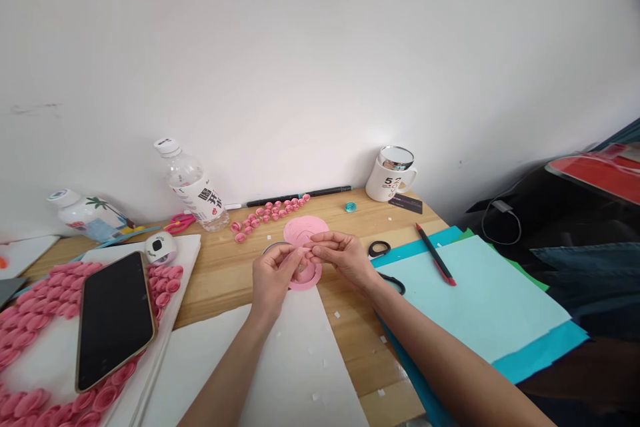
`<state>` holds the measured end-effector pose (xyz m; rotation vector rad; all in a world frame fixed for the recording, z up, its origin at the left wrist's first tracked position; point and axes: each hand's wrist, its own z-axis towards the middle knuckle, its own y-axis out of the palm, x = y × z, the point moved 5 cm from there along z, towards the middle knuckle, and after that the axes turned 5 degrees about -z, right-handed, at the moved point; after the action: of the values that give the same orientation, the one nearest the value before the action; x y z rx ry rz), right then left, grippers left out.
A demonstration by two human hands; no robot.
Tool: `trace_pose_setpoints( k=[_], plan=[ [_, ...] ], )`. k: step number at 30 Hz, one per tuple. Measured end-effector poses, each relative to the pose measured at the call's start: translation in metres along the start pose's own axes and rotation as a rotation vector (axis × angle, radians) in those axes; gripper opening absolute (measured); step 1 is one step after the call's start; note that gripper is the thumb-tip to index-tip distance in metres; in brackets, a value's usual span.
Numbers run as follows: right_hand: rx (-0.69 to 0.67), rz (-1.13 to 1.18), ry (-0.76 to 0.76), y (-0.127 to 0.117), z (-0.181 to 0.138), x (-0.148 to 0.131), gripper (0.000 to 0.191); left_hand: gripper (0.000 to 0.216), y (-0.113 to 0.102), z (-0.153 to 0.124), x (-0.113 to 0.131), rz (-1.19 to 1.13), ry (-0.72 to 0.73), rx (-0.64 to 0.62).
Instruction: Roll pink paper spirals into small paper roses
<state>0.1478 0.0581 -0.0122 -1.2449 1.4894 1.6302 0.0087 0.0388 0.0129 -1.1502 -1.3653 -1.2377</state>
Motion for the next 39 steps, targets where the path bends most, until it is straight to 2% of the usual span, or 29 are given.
trace_pose_setpoints(
  k=[18, 28, 39],
  plan=[
    [0.076, -0.075, -0.032, 0.0006, -0.0024, -0.0001, 0.030, 0.019, 0.0013, -0.0003, 0.0019, 0.084, 0.044, -0.001],
    [0.007, -0.051, -0.021, 0.0016, -0.0016, 0.0015, 0.033, 0.018, -0.0006, 0.0010, 0.0014, 0.076, 0.049, 0.010],
    [0.043, -0.114, -0.039, -0.0001, -0.0021, 0.0006, 0.032, 0.016, 0.0014, 0.0002, 0.0038, 0.126, 0.100, -0.020]
  ],
)
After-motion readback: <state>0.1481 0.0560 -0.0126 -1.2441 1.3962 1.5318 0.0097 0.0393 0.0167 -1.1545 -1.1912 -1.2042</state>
